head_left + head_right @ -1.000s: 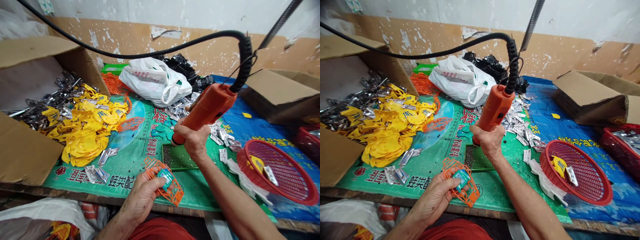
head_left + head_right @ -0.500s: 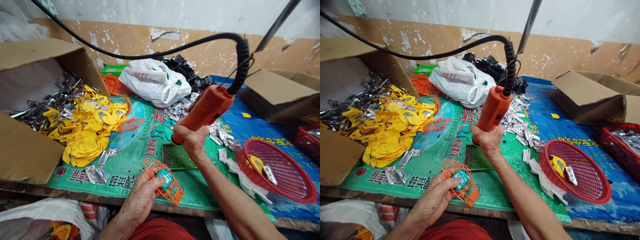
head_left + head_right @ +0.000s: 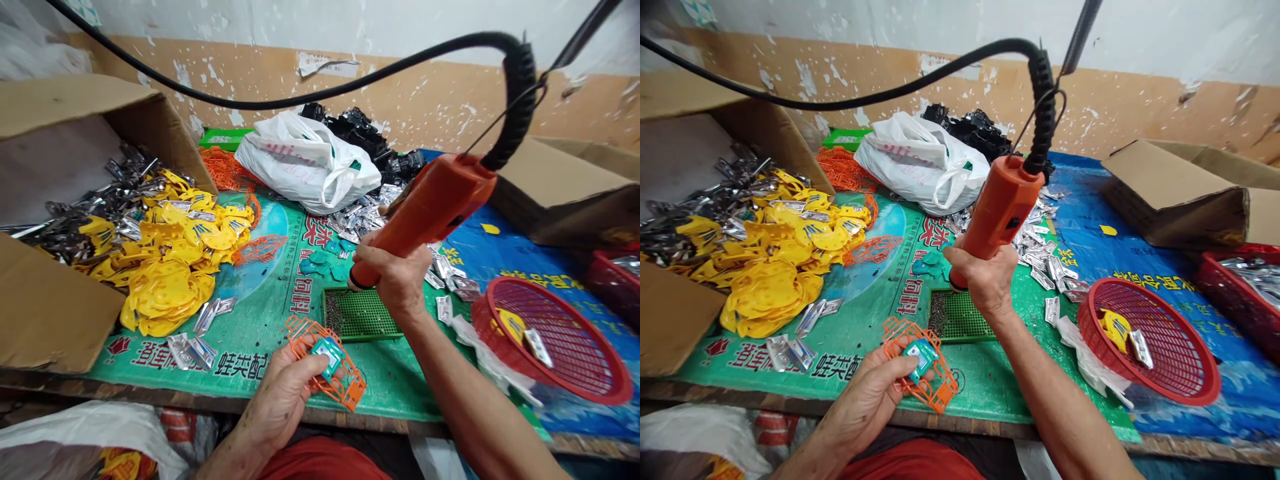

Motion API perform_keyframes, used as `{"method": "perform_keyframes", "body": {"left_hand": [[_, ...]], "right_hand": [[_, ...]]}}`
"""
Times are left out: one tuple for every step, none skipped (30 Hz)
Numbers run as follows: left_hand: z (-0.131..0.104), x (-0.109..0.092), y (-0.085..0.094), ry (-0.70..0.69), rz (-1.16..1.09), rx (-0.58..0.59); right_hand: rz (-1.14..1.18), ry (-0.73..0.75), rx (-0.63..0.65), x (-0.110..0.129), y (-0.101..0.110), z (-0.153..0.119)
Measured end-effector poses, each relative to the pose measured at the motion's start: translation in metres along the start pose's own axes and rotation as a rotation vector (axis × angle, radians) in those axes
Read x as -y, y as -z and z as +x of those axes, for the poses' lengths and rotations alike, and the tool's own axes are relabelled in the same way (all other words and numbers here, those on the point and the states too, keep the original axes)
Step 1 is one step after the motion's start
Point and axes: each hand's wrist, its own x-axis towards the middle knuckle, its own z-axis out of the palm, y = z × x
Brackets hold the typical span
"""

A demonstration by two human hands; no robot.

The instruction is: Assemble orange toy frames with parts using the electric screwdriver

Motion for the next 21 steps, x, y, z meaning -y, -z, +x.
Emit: {"method": "perform_keyframes", "body": {"left_hand": [[0.0, 0.0, 0.001, -0.011, -0.003, -0.004], [0.0, 0.0, 0.002, -0.023, -0.007, -0.011], [-0.001, -0.001, 0.003, -0.037, -0.008, -0.019], [-0.001, -0.002, 0.005, -0.05, -0.006, -0.03], [-0.002, -0.004, 0.006, -0.061, 0.0, -0.041], [-0.003, -0.006, 0.008, -0.073, 0.011, -0.057], [-0.004, -0.008, 0.01, -0.086, 0.027, -0.074], [-0.004, -0.01, 0.013, -0.102, 0.049, -0.093], [-0.003, -0.012, 0.016, -0.119, 0.079, -0.112], [-0.002, -0.014, 0.02, -0.14, 0.115, -0.131], [0.0, -0.016, 0.024, -0.167, 0.159, -0.149], [0.002, -0.019, 0.029, -0.199, 0.21, -0.171], [0.005, -0.021, 0.034, -0.234, 0.272, -0.201], [0.007, -0.023, 0.039, -0.276, 0.344, -0.248], [0.008, -0.026, 0.044, -0.326, 0.431, -0.322], [0.008, -0.029, 0.049, -0.39, 0.546, -0.416], [0.007, -0.032, 0.051, -0.48, 0.696, -0.527], [0.005, -0.036, 0.052, -0.597, 0.879, -0.631], [0.001, -0.039, 0.05, -0.732, 1.071, -0.707], [-0.003, -0.042, 0.046, -0.871, 1.254, -0.739], [-0.006, -0.044, 0.039, -0.991, 1.4, -0.71]], "right_hand": [[0.004, 0.007, 0.004, 0.002, 0.002, 0.0], [0.007, 0.014, 0.009, 0.004, 0.005, 0.0], [0.009, 0.021, 0.009, 0.005, 0.008, 0.001], [0.006, 0.024, 0.008, 0.006, 0.011, 0.0], [0.002, 0.026, 0.004, 0.007, 0.013, 0.0], [-0.005, 0.027, -0.001, 0.008, 0.016, 0.0], [-0.015, 0.027, -0.005, 0.008, 0.018, 0.0], [-0.027, 0.03, -0.01, 0.009, 0.021, -0.001], [-0.039, 0.033, -0.013, 0.01, 0.022, -0.001], [-0.046, 0.038, -0.013, 0.012, 0.024, -0.001], [-0.046, 0.044, -0.012, 0.013, 0.025, -0.001], [-0.041, 0.051, -0.01, 0.015, 0.026, -0.001], [-0.034, 0.056, -0.007, 0.017, 0.026, -0.001], [-0.026, 0.06, 0.0, 0.018, 0.027, -0.001], [-0.021, 0.062, 0.004, 0.02, 0.027, -0.002], [-0.018, 0.06, 0.006, 0.022, 0.026, -0.002], [-0.013, 0.054, 0.009, 0.023, 0.026, -0.002], [-0.007, 0.046, 0.015, 0.024, 0.026, -0.002], [0.0, 0.04, 0.02, 0.025, 0.025, -0.003], [0.005, 0.033, 0.023, 0.025, 0.025, -0.003], [0.01, 0.026, 0.027, 0.026, 0.024, -0.004]]}}
